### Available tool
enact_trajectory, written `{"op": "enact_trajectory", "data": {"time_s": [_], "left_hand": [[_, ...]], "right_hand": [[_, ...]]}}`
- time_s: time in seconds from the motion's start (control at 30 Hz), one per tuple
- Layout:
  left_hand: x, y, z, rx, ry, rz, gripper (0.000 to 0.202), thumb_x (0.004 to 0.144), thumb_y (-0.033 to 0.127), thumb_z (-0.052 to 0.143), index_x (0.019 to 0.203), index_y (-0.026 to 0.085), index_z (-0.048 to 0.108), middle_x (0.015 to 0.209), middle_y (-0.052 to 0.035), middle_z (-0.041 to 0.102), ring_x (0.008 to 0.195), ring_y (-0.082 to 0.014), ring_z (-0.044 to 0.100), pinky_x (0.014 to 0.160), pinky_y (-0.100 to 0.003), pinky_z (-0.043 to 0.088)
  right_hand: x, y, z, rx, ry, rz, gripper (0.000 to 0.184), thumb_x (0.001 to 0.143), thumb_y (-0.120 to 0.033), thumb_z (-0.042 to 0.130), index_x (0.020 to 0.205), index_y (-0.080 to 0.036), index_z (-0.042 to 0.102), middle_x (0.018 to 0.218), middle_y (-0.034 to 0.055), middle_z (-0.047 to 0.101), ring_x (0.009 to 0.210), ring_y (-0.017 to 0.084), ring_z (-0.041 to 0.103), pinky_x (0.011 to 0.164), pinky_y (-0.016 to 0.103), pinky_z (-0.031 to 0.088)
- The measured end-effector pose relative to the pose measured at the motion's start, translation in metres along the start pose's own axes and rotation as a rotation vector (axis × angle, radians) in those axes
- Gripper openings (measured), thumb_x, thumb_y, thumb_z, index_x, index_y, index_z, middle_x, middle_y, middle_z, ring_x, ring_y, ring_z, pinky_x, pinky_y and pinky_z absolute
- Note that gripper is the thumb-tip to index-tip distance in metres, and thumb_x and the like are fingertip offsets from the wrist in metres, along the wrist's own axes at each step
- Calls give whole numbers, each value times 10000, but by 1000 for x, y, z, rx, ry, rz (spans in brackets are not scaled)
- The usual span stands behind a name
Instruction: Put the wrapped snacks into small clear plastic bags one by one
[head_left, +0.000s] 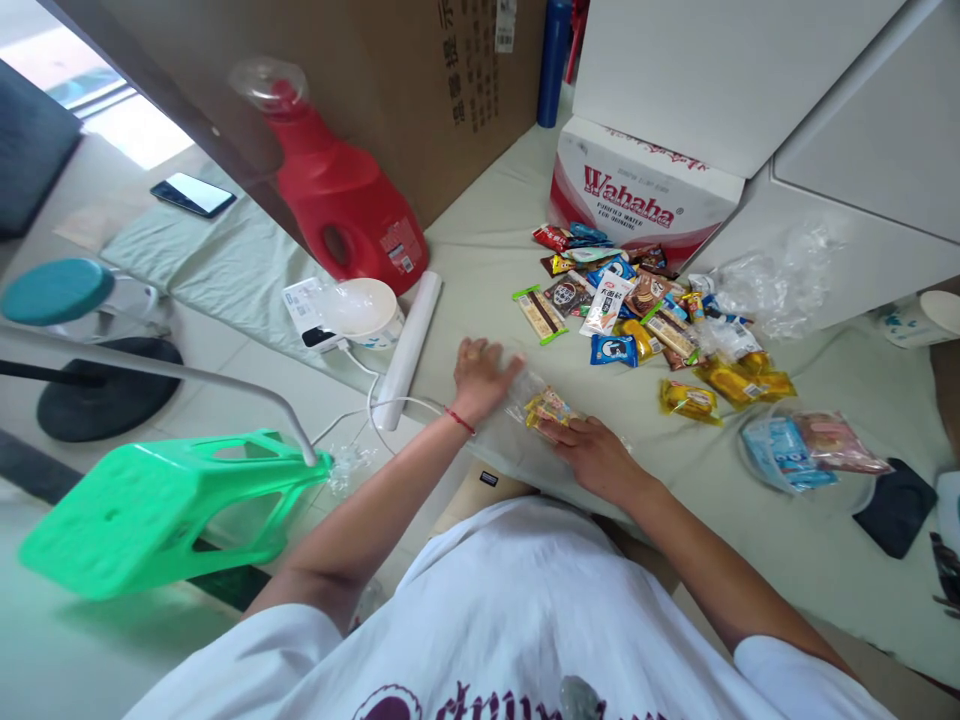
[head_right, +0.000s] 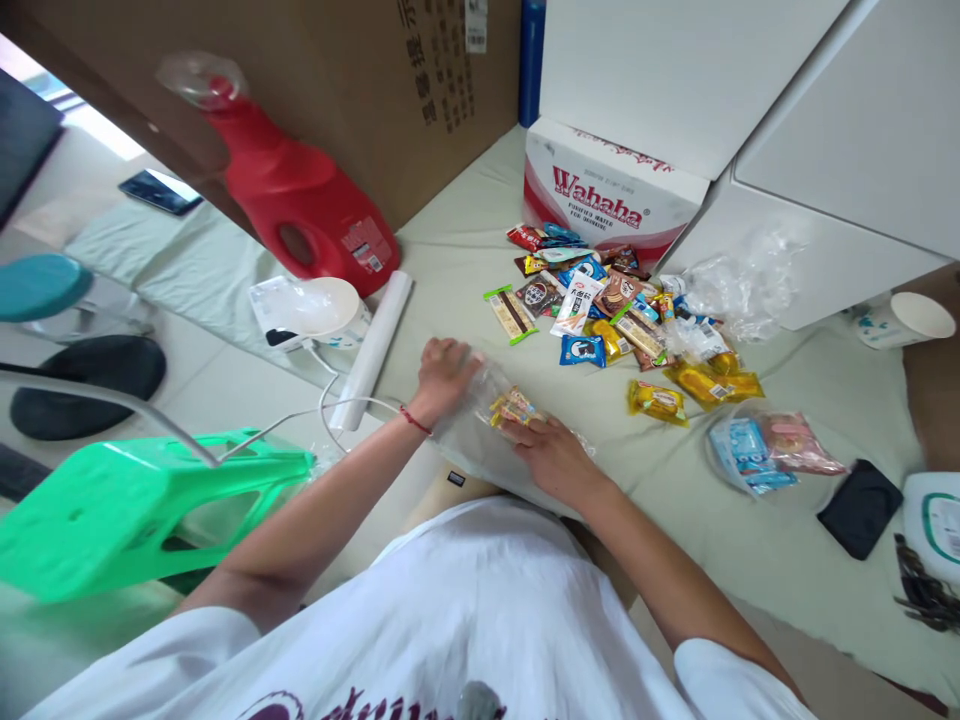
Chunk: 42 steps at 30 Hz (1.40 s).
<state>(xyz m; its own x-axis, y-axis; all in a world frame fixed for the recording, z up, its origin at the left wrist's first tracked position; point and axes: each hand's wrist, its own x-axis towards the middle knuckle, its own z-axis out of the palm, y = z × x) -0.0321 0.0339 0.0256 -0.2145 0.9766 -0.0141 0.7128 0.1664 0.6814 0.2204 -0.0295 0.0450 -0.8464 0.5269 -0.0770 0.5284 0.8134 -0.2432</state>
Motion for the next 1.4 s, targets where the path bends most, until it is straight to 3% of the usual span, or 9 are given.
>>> {"op": "enact_trajectory", "data": {"time_s": [0.2,0.37,0.5,0.63,0.77,0.93,1.1,1.3,1.4], "left_hand": [[-27,31,-17,52,-289,114,78,821,239,621,807,195,685,928,-71,706,948,-232,643,848,-334,479],[-53,62,7,2,-433,183,344,935,259,458,631,192,604,640,-26,619,648,-169,563,631,-286,364],[-66,65,34,105,-386,165,390,994,248,397,718,193,666,762,-64,680,747,-196,614,705,-300,397],[-74,59,42,183,-270,144,210,958,339,557,1008,239,735,1046,-87,690,913,-232,647,763,-318,444],[-74,54,44,256,-58,60,539,774,493,790,1221,219,668,1259,-153,595,1214,-352,545,980,-449,452],[-74,52,50,171,-74,117,334,723,432,827,872,189,653,1182,-140,593,1236,-355,513,1048,-486,409],[-97,68,54,-23,-65,287,102,884,286,635,912,210,572,992,-74,594,888,-218,571,780,-336,455],[-123,88,77,-38,-293,871,89,871,149,550,888,211,612,1034,-119,638,1072,-284,567,960,-469,411],[-127,93,86,-289,-449,868,209,740,167,602,942,205,571,1033,-119,620,1031,-282,565,956,-479,453]], "right_hand": [[0,-2,-3,5,-48,27,286,941,-49,509,990,-174,762,1587,65,498,1267,256,571,949,423,454],[-4,-8,1,100,5,61,260,935,-66,514,997,-150,753,1443,137,628,1214,284,588,959,457,456],[-29,-6,5,398,250,6,322,979,-161,496,1222,-215,700,1374,95,671,1274,251,576,1049,448,460],[-55,4,14,393,600,569,301,1020,-297,482,1255,-236,660,1244,115,675,1171,264,594,1015,443,482],[-61,3,20,193,340,878,424,873,-373,712,1240,-165,673,1270,188,603,1152,355,520,958,481,463],[-52,-16,14,264,183,902,148,934,-204,548,994,-203,682,1122,119,645,982,254,585,808,331,436],[-46,-23,15,733,478,903,150,938,-304,490,974,-236,619,771,23,647,736,206,612,711,301,461],[-48,-19,29,1607,867,738,392,884,-540,500,1042,-214,649,985,85,742,883,245,704,771,365,575],[-58,-23,34,1635,862,767,438,867,-605,570,1047,-215,660,1021,92,752,930,255,715,816,374,585]]}}
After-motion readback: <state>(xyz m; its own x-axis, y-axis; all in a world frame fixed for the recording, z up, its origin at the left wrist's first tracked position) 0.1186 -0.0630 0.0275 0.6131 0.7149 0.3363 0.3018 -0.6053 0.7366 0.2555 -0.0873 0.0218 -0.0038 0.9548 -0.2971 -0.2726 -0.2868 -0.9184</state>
